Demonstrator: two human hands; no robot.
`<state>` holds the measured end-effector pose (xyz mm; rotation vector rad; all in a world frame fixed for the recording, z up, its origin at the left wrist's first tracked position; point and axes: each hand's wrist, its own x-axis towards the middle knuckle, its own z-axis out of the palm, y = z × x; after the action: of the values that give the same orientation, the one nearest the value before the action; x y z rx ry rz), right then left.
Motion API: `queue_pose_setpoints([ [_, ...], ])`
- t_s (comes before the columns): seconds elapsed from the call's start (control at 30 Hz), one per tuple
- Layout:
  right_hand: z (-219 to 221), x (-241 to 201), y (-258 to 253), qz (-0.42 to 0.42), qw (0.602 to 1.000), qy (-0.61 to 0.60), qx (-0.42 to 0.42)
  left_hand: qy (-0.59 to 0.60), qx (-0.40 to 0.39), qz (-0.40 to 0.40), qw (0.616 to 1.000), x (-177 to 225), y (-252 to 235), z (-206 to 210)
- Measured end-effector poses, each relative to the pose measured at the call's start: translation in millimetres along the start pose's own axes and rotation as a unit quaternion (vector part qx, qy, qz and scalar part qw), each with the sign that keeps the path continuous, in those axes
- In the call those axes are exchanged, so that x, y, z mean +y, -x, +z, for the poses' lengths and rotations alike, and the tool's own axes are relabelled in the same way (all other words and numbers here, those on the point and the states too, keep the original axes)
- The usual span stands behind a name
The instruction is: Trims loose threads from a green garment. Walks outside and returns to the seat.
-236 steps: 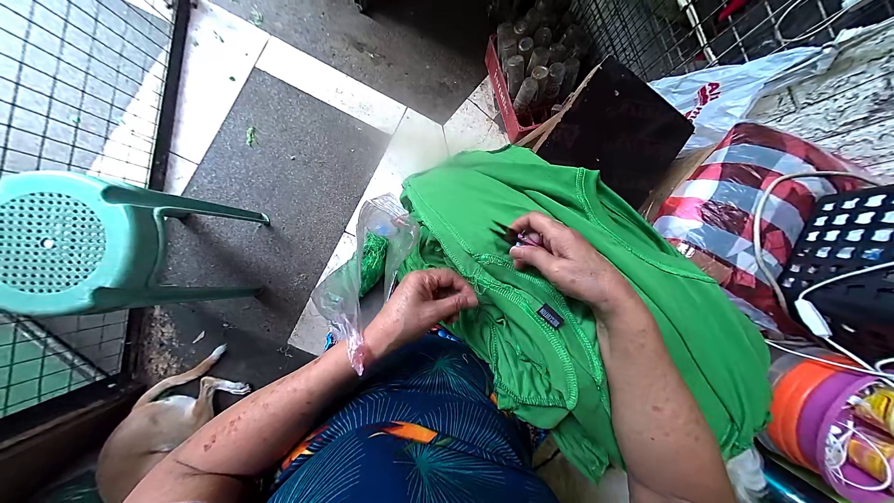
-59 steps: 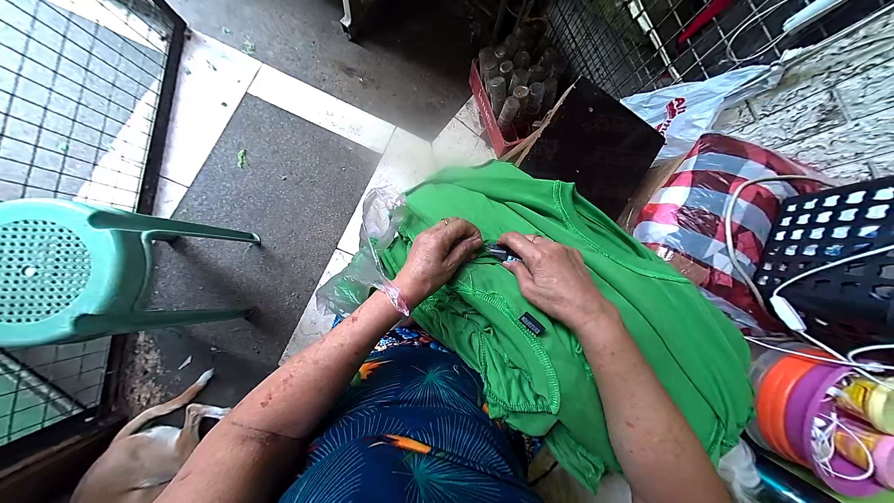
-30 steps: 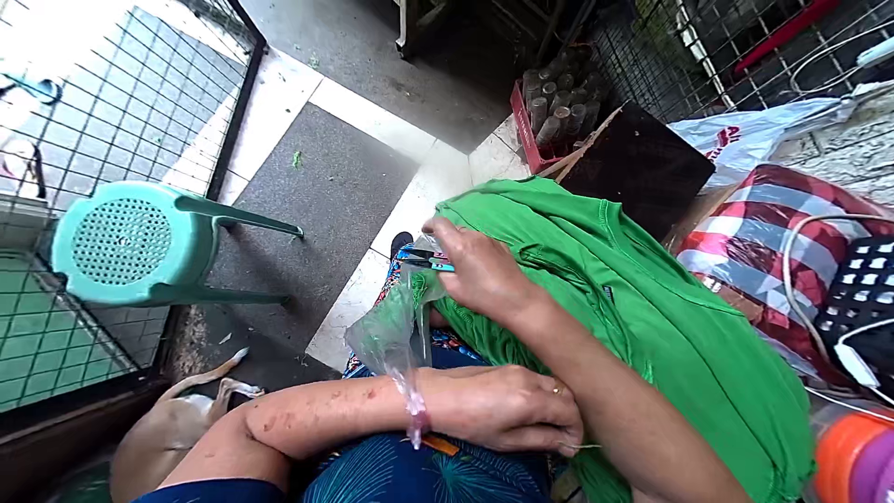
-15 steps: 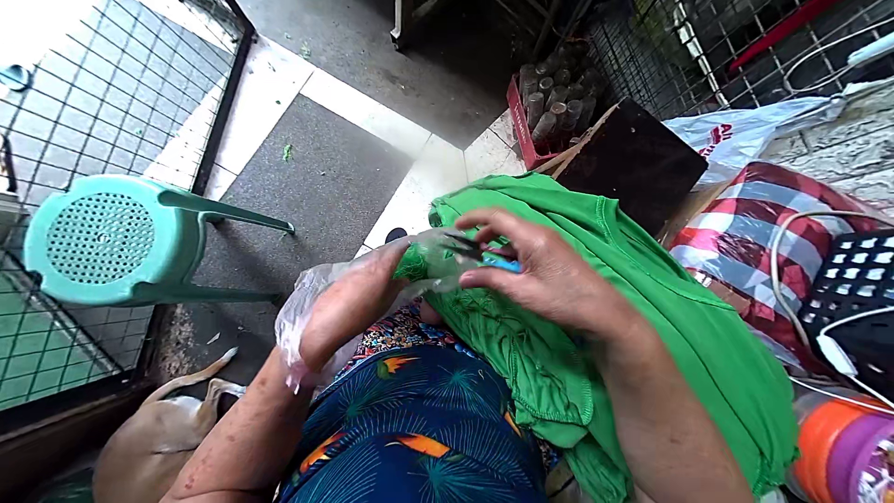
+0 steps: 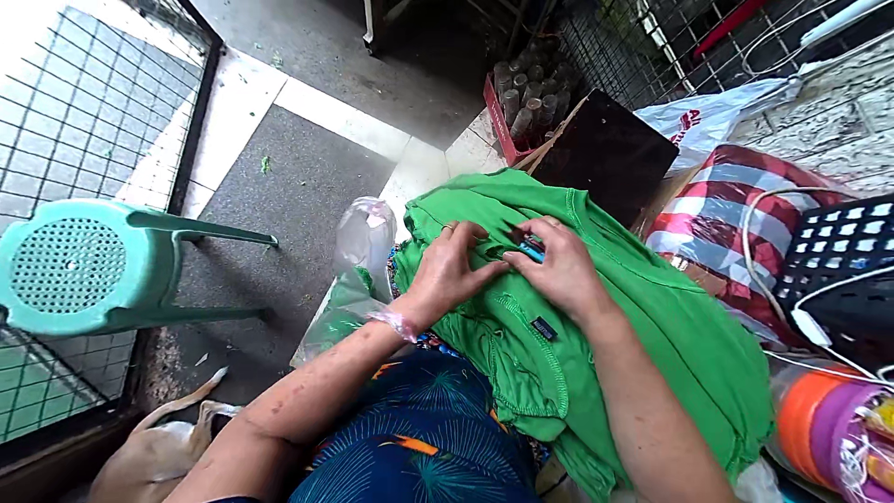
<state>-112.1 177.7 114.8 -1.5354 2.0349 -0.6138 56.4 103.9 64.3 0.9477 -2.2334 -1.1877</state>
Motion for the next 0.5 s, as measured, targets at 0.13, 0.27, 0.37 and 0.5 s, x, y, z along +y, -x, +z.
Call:
queue_pose_setpoints([
  [0.13, -5.1, 6.1, -10.6, 0.023, 0.996, -0.085, -0.016, -0.03, 0.055, 0.024, 0.998, 6.7, -7.8, 13.0],
  [0.27, -13.5, 20.3, -24.3, 0.117, 0.969, -0.216, 0.03, 0.008, 0.04, 0.053, 0.998, 11.4, -16.1, 10.3],
  [0.37, -14.3, 33.0, -30.3, 0.189, 0.954, -0.232, 0.02, 0.098, -0.014, -0.041, 0.994, 2.5, -25.6, 7.7],
  [0.5, -11.1, 37.2, -35.0, 0.242, 0.942, -0.234, -0.004, 0.227, -0.023, -0.147, 0.962, -11.7, -27.2, 9.8],
])
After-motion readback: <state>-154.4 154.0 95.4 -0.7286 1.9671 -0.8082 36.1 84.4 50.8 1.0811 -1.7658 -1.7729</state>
